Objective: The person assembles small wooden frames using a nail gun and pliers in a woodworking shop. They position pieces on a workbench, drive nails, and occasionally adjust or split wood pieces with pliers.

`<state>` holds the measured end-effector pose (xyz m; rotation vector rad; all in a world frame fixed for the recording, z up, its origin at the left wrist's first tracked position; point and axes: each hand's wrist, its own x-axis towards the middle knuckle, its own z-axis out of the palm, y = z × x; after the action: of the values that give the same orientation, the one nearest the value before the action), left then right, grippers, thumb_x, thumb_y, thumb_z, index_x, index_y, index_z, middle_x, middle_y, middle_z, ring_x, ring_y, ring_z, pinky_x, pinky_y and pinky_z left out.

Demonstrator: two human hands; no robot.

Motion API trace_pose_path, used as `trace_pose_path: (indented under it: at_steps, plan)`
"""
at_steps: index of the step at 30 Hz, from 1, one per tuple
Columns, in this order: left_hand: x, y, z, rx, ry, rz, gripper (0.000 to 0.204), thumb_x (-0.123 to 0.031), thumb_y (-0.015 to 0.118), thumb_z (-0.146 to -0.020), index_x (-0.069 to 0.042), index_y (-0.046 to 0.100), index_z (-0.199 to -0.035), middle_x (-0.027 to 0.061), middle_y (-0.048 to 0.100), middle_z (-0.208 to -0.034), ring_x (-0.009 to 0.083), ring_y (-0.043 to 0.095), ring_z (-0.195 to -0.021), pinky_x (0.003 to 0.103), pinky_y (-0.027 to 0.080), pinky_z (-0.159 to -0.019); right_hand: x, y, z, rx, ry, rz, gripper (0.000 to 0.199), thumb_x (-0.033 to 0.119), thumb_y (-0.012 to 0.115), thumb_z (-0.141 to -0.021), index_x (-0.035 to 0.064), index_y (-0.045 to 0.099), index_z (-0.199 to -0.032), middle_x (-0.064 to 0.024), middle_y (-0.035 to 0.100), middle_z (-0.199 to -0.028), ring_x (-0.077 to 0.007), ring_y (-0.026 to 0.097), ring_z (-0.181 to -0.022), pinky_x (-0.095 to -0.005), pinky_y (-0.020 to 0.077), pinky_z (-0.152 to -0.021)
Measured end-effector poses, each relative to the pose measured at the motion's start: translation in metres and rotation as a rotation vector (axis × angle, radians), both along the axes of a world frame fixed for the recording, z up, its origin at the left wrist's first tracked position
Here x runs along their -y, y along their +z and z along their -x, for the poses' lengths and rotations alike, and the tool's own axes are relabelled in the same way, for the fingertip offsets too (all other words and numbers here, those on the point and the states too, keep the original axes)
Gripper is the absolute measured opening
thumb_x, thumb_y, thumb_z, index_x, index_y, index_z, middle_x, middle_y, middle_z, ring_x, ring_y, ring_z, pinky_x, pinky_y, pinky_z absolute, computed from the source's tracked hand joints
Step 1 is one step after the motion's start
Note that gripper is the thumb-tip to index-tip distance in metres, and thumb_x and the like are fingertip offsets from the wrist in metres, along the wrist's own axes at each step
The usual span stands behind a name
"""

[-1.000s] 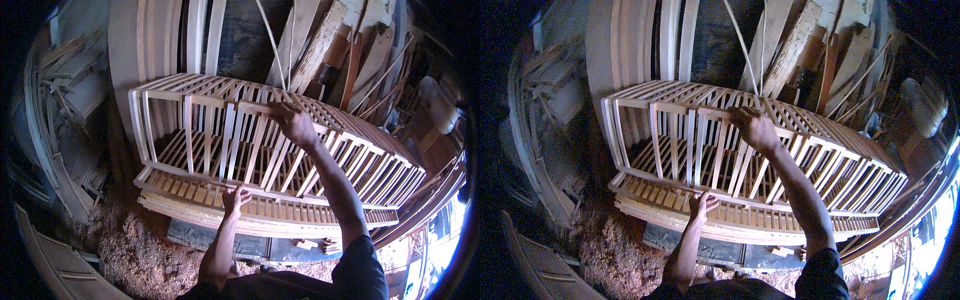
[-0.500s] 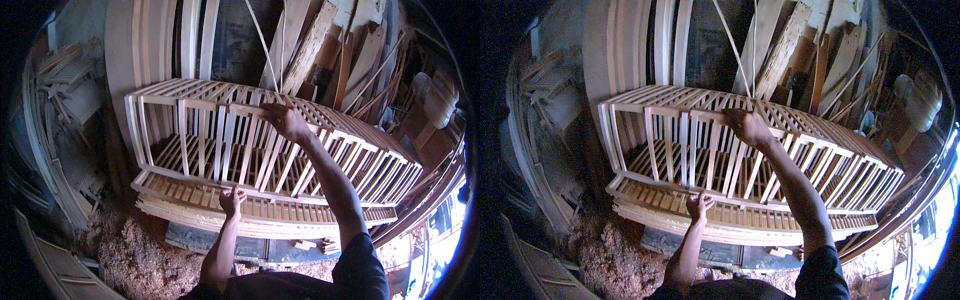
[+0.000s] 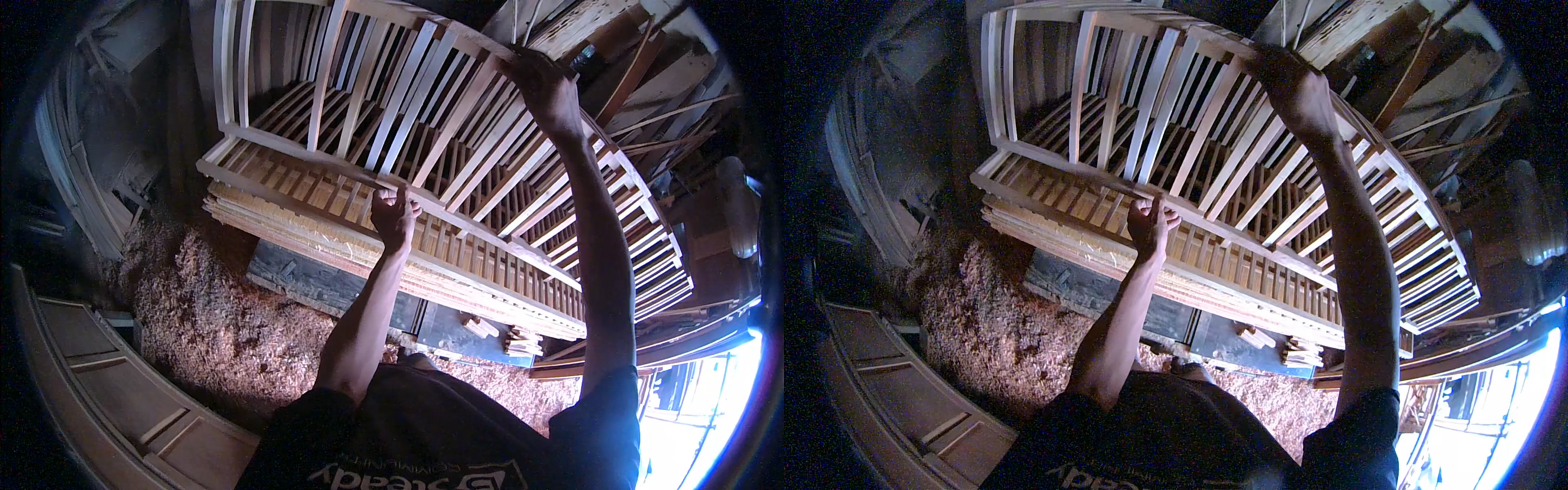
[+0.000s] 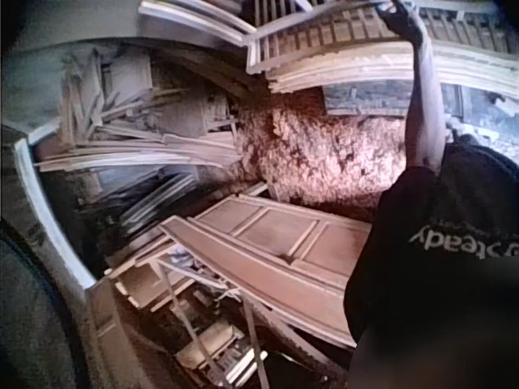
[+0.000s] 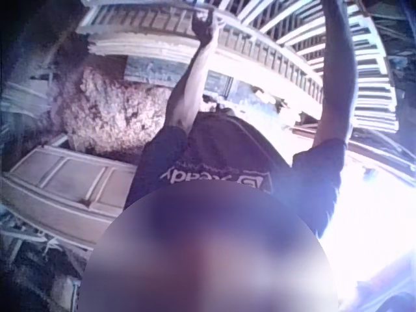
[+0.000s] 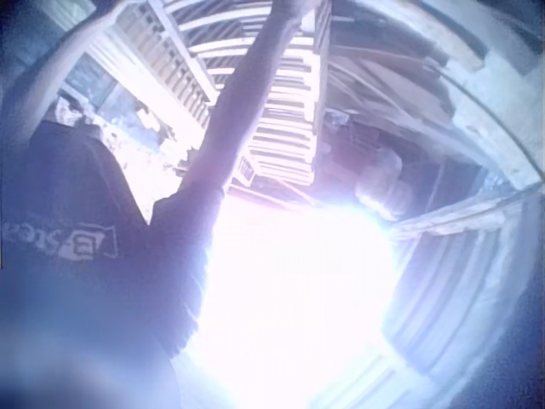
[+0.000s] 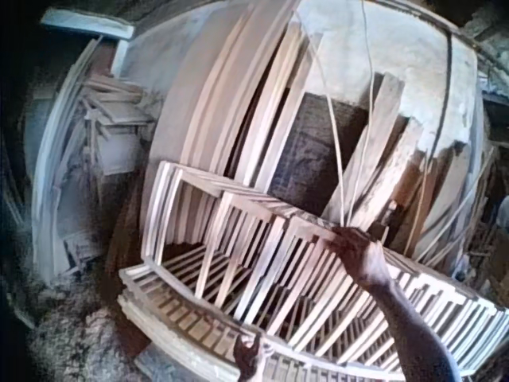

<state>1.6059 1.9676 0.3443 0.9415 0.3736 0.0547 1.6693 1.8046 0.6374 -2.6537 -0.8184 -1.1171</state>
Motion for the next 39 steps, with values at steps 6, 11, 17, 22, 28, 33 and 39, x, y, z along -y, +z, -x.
trace_pose_path:
  at_steps: [6,11,17,22,28,33,39]
  plan:
    - [-0.007,-0.001,0.001,-0.013,-0.075,-0.025,0.032,-0.023,0.070,-0.093,-0.004,0.045,-0.100,0.0114,0.060,-0.080,0.0138,0.059,-0.060,0.031,0.057,-0.057,0.010,-0.006,0.065,0.174,-0.155,-0.355,0.055,0.018,0.082,-0.083,0.0062,0.057,-0.131,-0.0139,0.059,-0.125,-0.0257,0.056,-0.113,-0.0371,0.0437,-0.102]
    - [-0.016,0.013,0.015,-0.108,-0.126,0.101,0.044,-0.017,0.072,-0.089,-0.001,0.041,-0.117,0.0155,0.060,-0.103,0.0223,0.065,-0.091,0.036,0.060,-0.083,0.055,-0.117,0.195,0.222,-0.333,-0.189,0.047,0.003,0.063,-0.094,-0.0021,0.049,-0.138,-0.0142,0.053,-0.141,-0.0260,0.052,-0.129,-0.0404,0.0426,-0.109]
    - [0.026,0.040,0.104,0.256,0.136,-0.221,0.031,-0.011,0.063,-0.095,-0.001,0.045,-0.118,0.0112,0.052,-0.113,0.0185,0.054,-0.102,0.033,0.045,-0.092,0.053,-0.392,0.410,-1.026,-0.605,-0.493,0.027,0.020,0.063,-0.093,-0.0005,0.066,-0.111,-0.0180,0.071,-0.107,-0.0315,0.067,-0.105,-0.0395,0.0517,-0.094]
    - [0.128,0.060,0.200,0.517,-0.239,-0.296,0.013,-0.001,0.062,-0.092,-0.001,0.055,-0.102,0.0114,0.059,-0.100,0.0175,0.058,-0.086,0.031,0.048,-0.080,0.057,-0.506,0.581,-2.108,-0.593,-0.378,0.039,0.028,0.067,-0.090,0.0053,0.067,-0.122,-0.0228,0.065,-0.119,-0.0373,0.064,-0.109,-0.0437,0.0505,-0.094]
    - [0.235,0.136,0.319,0.916,-0.922,0.079,0.014,0.006,0.059,-0.089,-0.001,0.061,-0.101,0.0136,0.064,-0.101,0.0249,0.064,-0.094,0.035,0.050,-0.083,0.122,-0.526,0.647,-1.701,-0.914,-1.001,0.038,0.029,0.066,-0.090,0.0056,0.068,-0.119,-0.0209,0.070,-0.101,-0.0320,0.069,-0.094,-0.0423,0.0533,-0.084]
    - [0.327,0.231,0.437,0.811,-1.442,1.159,0.030,-0.024,0.048,-0.104,0.000,0.065,-0.111,0.0204,0.069,-0.107,0.0307,0.068,-0.090,0.048,0.053,-0.084,0.191,-0.547,0.715,-1.279,-1.182,-1.443,0.037,0.030,0.066,-0.089,0.0058,0.070,-0.117,-0.0193,0.073,-0.086,-0.0276,0.073,-0.081,-0.0412,0.0557,-0.076]
    - [0.458,0.275,0.532,0.764,-1.708,1.550,0.023,-0.012,0.051,-0.101,0.000,0.068,-0.092,0.0235,0.071,-0.106,0.0295,0.069,-0.085,0.042,0.050,-0.076,0.229,-0.549,0.859,-1.152,-1.601,-1.590,0.030,0.026,0.064,-0.084,0.0078,0.076,-0.105,-0.0170,0.074,-0.095,-0.0282,0.072,-0.085,-0.0391,0.0565,-0.082]
